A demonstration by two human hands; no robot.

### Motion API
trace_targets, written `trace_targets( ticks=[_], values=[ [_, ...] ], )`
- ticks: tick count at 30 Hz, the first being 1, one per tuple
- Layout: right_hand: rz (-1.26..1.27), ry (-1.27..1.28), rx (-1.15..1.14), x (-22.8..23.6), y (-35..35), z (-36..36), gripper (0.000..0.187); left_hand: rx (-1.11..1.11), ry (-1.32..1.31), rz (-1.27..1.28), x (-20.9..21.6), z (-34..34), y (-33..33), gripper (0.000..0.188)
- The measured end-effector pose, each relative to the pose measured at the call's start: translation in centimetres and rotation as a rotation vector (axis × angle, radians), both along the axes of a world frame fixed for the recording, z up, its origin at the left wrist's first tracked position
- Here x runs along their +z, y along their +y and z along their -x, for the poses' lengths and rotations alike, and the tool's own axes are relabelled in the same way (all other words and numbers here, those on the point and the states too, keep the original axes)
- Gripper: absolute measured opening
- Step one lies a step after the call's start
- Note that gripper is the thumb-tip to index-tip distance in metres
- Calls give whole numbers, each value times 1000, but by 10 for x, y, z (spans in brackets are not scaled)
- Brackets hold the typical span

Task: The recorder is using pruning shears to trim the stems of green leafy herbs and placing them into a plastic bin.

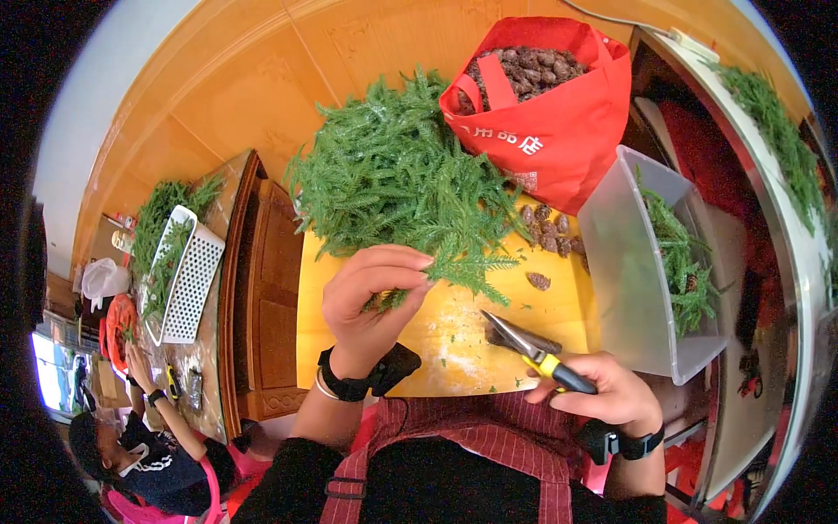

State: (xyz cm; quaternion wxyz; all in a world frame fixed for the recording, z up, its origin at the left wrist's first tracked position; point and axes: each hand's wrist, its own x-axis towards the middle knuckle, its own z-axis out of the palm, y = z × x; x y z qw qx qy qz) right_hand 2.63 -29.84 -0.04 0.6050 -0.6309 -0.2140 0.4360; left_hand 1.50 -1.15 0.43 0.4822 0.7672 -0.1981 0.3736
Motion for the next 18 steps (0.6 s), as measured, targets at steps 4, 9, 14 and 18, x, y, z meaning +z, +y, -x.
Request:
trace_targets(
  ticks=[4, 9, 14, 18],
  values=[
    [-19, 46, 12, -1, 17, 3, 32, 19, 2, -86, 3, 3, -1, 20],
    [-148, 64, -45, 3, 31, 1, 29, 6, -26, -115, 3, 2, -3, 22],
    [-177, 53, 0, -2, 33, -2, 27, -19, -37, -121, 1, 2, -5, 22],
    [-76, 96, -53, 4, 38, -1, 22, -15, -28, -101, -1, 1, -5, 21]
  ],
)
